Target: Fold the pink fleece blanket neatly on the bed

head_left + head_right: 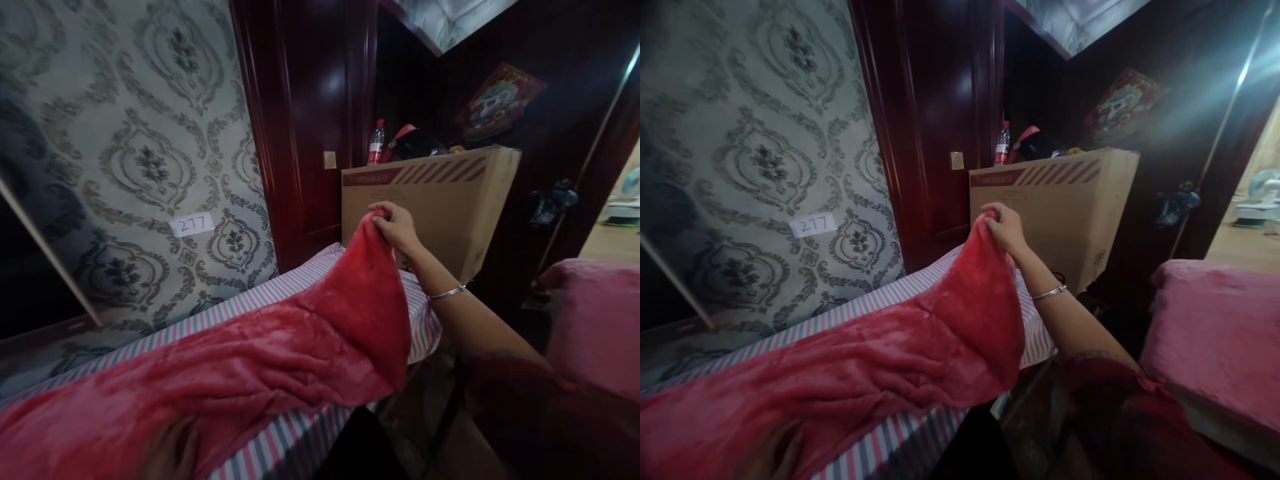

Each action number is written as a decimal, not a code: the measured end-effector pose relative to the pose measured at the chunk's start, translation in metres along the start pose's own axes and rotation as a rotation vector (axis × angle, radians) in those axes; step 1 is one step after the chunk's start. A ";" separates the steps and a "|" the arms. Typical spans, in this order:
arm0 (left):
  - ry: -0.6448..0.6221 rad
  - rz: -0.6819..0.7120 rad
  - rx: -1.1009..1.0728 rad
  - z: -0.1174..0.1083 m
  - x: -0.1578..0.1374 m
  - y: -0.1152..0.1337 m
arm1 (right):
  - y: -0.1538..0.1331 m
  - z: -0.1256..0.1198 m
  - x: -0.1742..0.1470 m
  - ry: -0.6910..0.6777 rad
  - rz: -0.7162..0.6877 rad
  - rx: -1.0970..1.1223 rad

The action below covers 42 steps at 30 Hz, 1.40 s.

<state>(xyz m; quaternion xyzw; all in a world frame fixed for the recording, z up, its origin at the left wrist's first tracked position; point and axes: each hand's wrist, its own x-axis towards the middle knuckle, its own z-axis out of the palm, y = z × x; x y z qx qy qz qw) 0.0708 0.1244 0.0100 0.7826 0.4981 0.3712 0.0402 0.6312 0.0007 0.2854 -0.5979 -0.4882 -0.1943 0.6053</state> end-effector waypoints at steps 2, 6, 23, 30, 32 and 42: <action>0.031 -0.032 -0.093 -0.009 0.006 0.022 | -0.036 0.013 -0.014 -0.107 -0.092 -0.026; 0.037 -0.033 -0.391 -0.033 0.021 0.099 | -0.113 0.054 -0.067 -0.417 -0.217 0.064; -0.362 -0.070 -0.505 -0.015 0.005 0.117 | -0.137 0.133 -0.335 -1.129 -0.251 0.388; -0.281 0.372 0.005 0.004 0.010 0.170 | -0.084 0.094 -0.323 -0.867 -0.271 0.237; -0.315 0.396 0.139 0.013 0.014 0.187 | -0.073 0.096 -0.317 -0.847 -0.287 0.072; -0.434 0.052 0.075 0.020 0.051 0.170 | -0.028 0.077 -0.300 -0.609 -0.127 -0.091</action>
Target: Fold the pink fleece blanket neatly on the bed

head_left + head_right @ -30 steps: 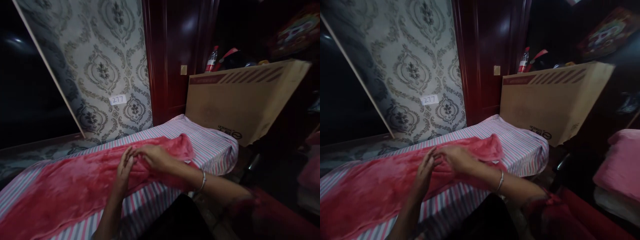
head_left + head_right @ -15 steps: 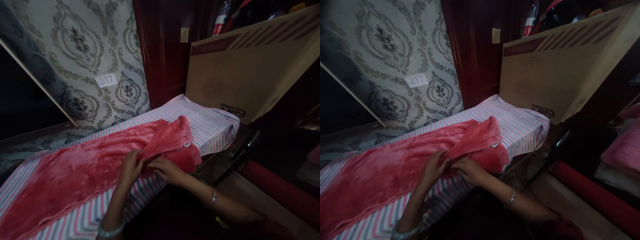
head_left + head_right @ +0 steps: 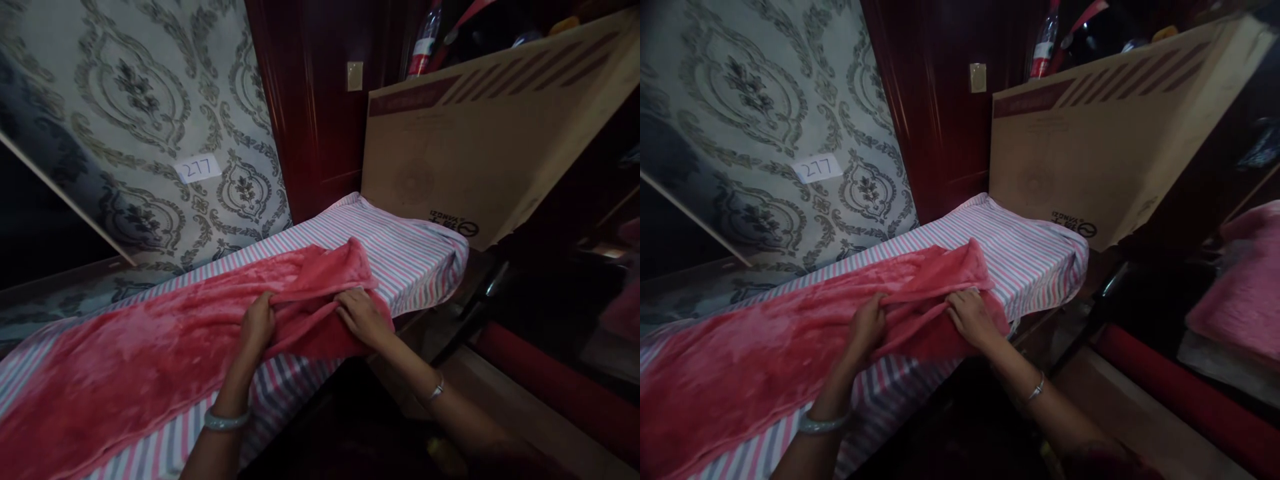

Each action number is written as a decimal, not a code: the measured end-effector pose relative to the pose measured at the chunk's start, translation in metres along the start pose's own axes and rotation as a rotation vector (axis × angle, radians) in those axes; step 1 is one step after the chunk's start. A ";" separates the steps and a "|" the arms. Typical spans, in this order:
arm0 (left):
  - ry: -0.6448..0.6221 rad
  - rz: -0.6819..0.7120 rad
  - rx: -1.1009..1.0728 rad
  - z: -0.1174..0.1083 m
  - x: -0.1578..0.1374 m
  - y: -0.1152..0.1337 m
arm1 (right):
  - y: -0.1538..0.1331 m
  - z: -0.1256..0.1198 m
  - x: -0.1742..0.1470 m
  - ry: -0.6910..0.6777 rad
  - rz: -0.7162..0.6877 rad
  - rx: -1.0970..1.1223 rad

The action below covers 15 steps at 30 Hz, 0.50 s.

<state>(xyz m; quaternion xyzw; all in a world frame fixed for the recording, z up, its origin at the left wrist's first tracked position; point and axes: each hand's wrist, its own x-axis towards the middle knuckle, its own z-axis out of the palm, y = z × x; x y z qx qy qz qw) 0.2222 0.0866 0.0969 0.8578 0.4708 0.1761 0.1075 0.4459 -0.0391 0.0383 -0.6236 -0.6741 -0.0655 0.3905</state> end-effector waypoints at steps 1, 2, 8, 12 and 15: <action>-0.015 -0.010 0.003 -0.001 0.002 -0.003 | 0.004 -0.001 -0.005 0.009 0.006 -0.004; -0.016 -0.008 0.032 -0.003 0.003 -0.003 | 0.008 -0.002 -0.010 0.005 0.012 -0.023; 0.121 0.364 0.338 0.010 0.010 0.050 | 0.030 -0.005 -0.024 -0.029 0.071 -0.094; 0.036 0.706 0.328 0.042 0.027 0.100 | 0.040 -0.008 -0.026 -0.003 0.152 -0.075; -0.023 0.796 0.271 0.064 0.044 0.124 | 0.047 -0.010 -0.028 0.059 0.216 -0.051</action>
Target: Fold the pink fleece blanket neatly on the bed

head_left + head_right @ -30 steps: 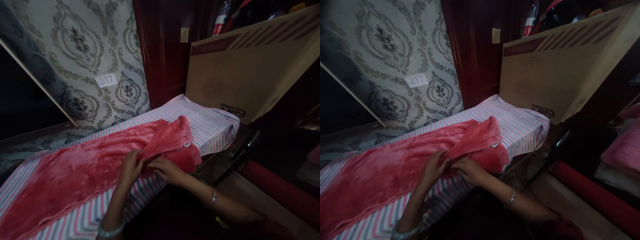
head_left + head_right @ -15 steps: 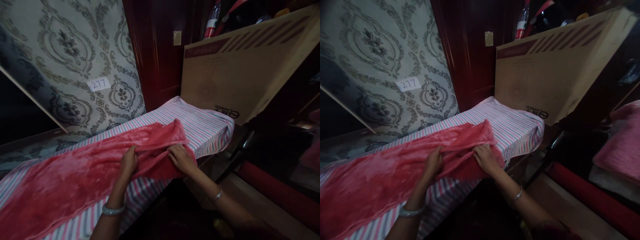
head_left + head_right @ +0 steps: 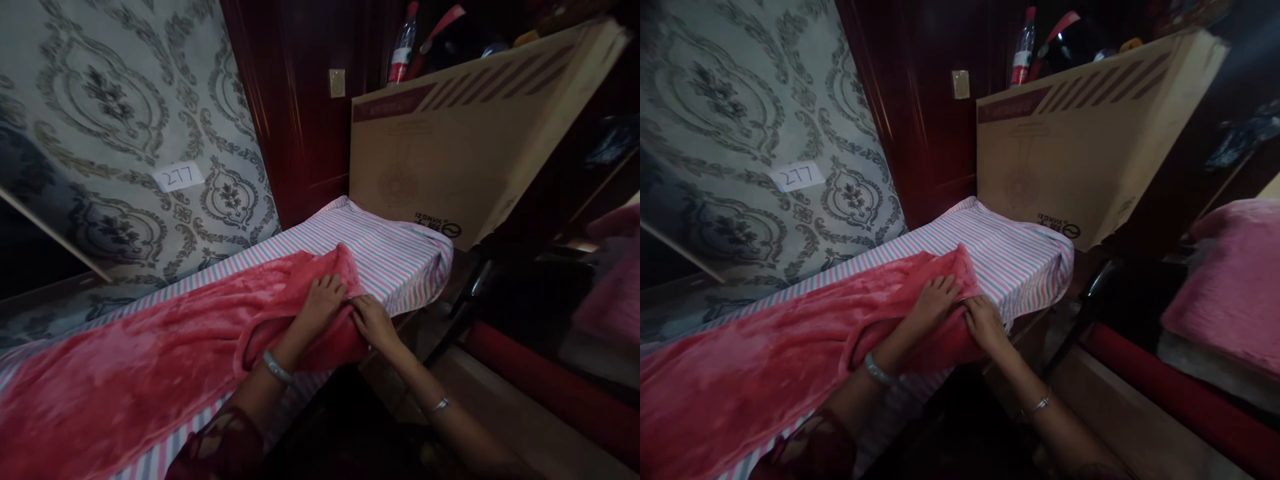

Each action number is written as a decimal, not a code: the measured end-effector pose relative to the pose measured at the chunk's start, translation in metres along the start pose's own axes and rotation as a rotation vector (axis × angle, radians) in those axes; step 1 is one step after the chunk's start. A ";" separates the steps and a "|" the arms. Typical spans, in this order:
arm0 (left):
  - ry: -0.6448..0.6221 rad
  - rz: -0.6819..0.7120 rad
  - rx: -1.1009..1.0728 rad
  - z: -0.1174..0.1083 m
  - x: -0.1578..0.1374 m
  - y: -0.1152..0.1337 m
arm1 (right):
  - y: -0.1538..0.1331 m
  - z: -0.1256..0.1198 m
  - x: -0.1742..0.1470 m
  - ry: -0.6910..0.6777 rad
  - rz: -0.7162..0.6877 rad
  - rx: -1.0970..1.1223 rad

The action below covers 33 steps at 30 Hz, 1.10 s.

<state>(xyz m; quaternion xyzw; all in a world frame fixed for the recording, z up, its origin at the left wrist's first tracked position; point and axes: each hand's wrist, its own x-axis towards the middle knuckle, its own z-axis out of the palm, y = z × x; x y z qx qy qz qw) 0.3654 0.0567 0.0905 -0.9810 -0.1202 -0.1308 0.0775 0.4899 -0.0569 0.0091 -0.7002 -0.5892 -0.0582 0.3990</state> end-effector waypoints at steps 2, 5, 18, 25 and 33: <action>0.000 -0.018 -0.071 0.008 0.013 -0.001 | 0.004 -0.001 -0.001 0.065 0.029 0.075; 0.072 -0.150 -0.329 0.012 0.023 -0.010 | 0.005 -0.006 -0.003 0.161 0.089 0.279; 0.059 -0.297 -1.254 -0.010 0.003 -0.036 | -0.026 -0.027 0.019 0.309 0.212 0.641; 0.068 -0.396 -1.316 -0.004 0.002 -0.035 | -0.025 -0.026 0.018 0.310 0.212 0.693; 0.151 -0.414 -1.146 0.003 0.006 -0.034 | -0.026 -0.030 0.016 0.431 0.229 0.584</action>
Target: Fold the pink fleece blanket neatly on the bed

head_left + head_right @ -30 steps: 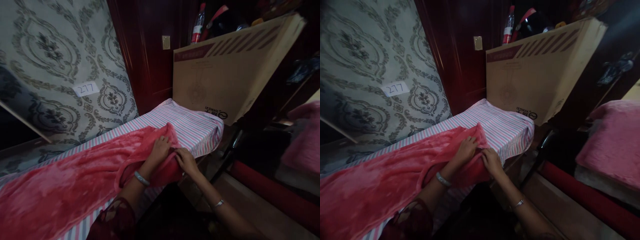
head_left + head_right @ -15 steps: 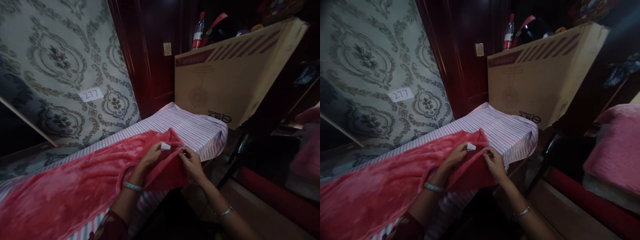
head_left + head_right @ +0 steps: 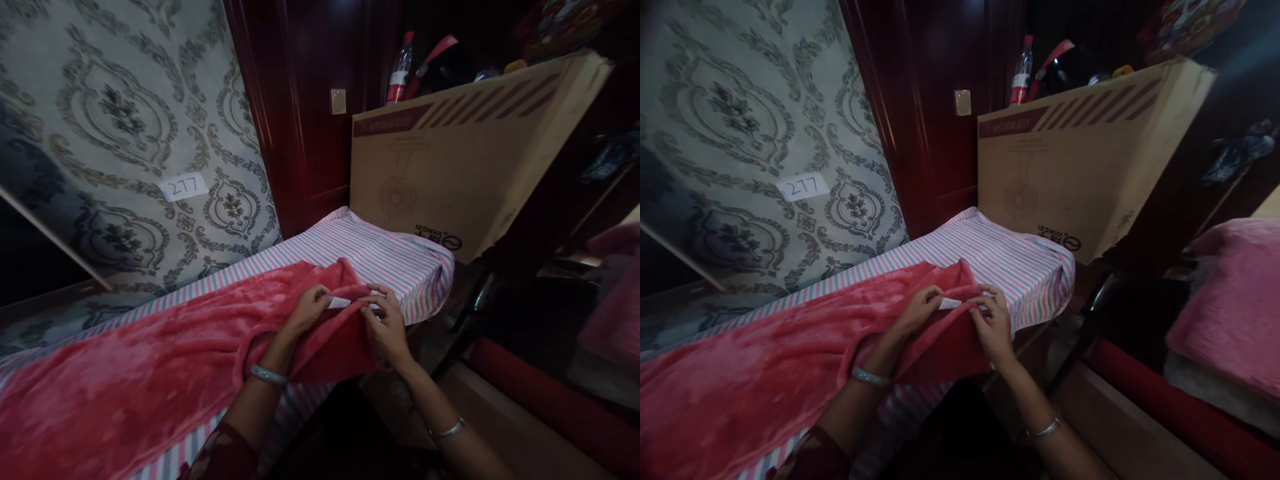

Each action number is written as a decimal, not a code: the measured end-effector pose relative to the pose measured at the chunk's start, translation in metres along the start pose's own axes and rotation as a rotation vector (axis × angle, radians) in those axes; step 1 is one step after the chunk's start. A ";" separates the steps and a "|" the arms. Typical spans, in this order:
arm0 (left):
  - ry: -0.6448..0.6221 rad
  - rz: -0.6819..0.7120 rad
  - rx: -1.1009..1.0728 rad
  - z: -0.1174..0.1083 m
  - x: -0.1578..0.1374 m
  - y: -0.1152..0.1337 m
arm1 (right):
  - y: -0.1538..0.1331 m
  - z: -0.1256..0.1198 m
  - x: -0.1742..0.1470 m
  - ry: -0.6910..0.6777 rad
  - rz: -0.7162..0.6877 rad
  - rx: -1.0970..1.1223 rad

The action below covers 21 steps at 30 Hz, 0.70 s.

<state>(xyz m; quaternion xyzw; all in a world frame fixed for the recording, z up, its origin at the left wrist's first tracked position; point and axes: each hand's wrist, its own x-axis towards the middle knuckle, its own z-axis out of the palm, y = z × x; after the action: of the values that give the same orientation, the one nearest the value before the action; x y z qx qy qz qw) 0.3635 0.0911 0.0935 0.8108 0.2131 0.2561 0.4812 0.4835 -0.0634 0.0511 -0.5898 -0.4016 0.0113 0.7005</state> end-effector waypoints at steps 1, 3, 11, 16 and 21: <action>0.007 0.007 -0.001 -0.001 -0.001 0.002 | 0.001 0.000 0.000 0.012 0.006 -0.006; 0.027 0.021 -0.006 -0.002 -0.002 0.004 | 0.004 0.000 0.002 -0.002 0.012 0.001; 0.006 0.057 0.062 -0.009 -0.007 0.008 | 0.008 0.004 0.006 -0.090 0.087 0.150; -0.008 0.074 0.125 -0.005 -0.009 0.002 | 0.001 0.005 0.009 -0.084 0.034 0.173; -0.027 0.129 0.561 -0.002 -0.013 0.000 | -0.001 0.005 0.012 -0.081 -0.039 0.134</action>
<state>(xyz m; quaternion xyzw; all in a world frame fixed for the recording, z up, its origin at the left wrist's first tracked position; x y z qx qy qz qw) 0.3525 0.0848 0.0916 0.9274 0.2172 0.2066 0.2238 0.4878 -0.0538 0.0586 -0.5328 -0.4397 0.0482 0.7215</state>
